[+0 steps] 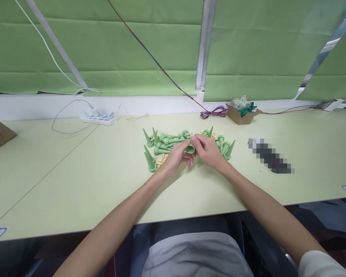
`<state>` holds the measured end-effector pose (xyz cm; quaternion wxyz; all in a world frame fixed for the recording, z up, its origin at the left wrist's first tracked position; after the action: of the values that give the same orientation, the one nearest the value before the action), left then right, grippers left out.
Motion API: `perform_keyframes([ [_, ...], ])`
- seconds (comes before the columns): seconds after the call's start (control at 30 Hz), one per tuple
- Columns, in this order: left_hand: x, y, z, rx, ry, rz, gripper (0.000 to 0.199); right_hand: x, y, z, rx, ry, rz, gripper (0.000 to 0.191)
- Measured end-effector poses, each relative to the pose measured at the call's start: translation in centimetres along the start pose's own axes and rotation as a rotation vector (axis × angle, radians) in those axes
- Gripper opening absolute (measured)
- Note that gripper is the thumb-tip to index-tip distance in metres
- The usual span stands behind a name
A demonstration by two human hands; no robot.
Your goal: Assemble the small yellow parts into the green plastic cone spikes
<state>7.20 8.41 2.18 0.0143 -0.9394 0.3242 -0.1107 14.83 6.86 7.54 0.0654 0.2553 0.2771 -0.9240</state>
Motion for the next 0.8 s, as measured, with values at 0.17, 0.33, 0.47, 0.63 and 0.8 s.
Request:
perform_keyframes([
  [0.17, 0.1, -0.1, -0.1, 0.013, 0.004, 0.016, 0.037, -0.1, 0.0, -0.1, -0.01, -0.014, -0.006, 0.042],
  [0.33, 0.0, 0.0, -0.3, 0.039, -0.036, 0.012, 0.036, -0.4, 0.0, -0.5, -0.01, 0.004, -0.042, 0.043],
  [0.47, 0.3, 0.2, -0.8, 0.053, -0.082, 0.016, 0.036, -0.6, -0.1, -0.6, -0.027, 0.028, -0.065, 0.042],
  [0.63, 0.3, 0.4, -1.4, 0.062, -0.158, -0.009, 0.036, -1.0, -0.1, -0.1, -0.055, 0.074, -0.099, 0.043],
  [0.8, 0.3, 0.5, -1.7, 0.09, -0.243, -0.019, 0.037, -1.2, 0.0, 0.1, -0.069, 0.067, -0.113, 0.043],
])
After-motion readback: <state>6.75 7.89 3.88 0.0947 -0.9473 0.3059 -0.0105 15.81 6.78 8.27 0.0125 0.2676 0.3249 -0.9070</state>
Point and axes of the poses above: each hand's wrist, its own y-axis away from the middle knuckle, its own x-axis out of the palm, z = x × y, the point moved 10 cm from there along -y, towards the middle knuckle, and after that the axes turned 6 degrees about z, right-handed, at the moved point
